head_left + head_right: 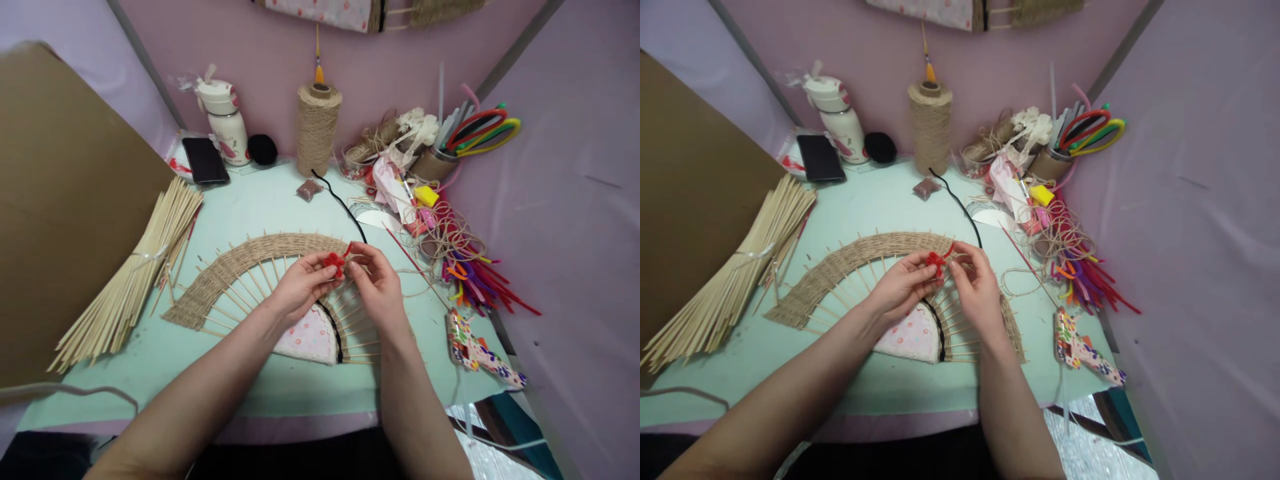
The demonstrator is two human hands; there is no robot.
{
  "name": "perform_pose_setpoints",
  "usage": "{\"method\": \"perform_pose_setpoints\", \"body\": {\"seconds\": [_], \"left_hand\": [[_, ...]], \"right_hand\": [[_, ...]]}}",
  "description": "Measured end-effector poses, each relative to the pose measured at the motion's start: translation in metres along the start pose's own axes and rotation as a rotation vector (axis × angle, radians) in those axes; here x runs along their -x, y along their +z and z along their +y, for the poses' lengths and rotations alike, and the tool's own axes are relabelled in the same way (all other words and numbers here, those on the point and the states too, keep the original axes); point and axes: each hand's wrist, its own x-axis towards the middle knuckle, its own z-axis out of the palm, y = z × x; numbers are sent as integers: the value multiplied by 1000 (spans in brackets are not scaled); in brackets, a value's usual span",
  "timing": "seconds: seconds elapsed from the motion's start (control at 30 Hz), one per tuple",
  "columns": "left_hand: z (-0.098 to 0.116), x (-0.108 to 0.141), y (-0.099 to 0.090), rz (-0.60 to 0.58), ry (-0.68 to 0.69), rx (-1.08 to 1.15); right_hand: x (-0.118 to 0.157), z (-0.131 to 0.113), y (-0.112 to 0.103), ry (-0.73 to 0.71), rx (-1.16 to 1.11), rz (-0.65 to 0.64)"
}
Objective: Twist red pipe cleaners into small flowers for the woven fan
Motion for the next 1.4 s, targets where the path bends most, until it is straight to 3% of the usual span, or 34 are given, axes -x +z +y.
{"method": "perform_pose_setpoints", "body": {"seconds": [0.3, 0.6, 0.7, 0.8, 0.93, 1.03, 1.13, 1.23, 1.33, 1.4], "left_hand": [[4, 2, -1, -103, -158, 117], [2, 0, -4, -96, -141, 53], [3, -1, -6, -108, -68, -107], [7, -1, -6, -161, 47, -395], [16, 2, -6, -306, 324, -909], [19, 4, -5, -353, 500, -1101], [19, 6, -3, -310, 441, -973], [18, 6, -1, -187, 170, -498], [17, 5, -3, -95, -115, 1], [17, 4, -6, -108, -225, 175]], "right_hand": [[0, -6, -2, -166, 172, -61], [0, -5, -2, -109, 210, -123], [-1, -2, -5, -43, 167, -178], [-3, -1, -11, 140, 77, -263], [-3, 2, -17, 380, -84, -395], [-3, 5, -17, 443, -180, -428], [-4, 6, -15, 482, -281, -405], [-4, 4, -13, 466, -350, -314], [-2, 0, -11, 339, -268, -176], [-1, -2, -8, 203, -140, -120]]}}
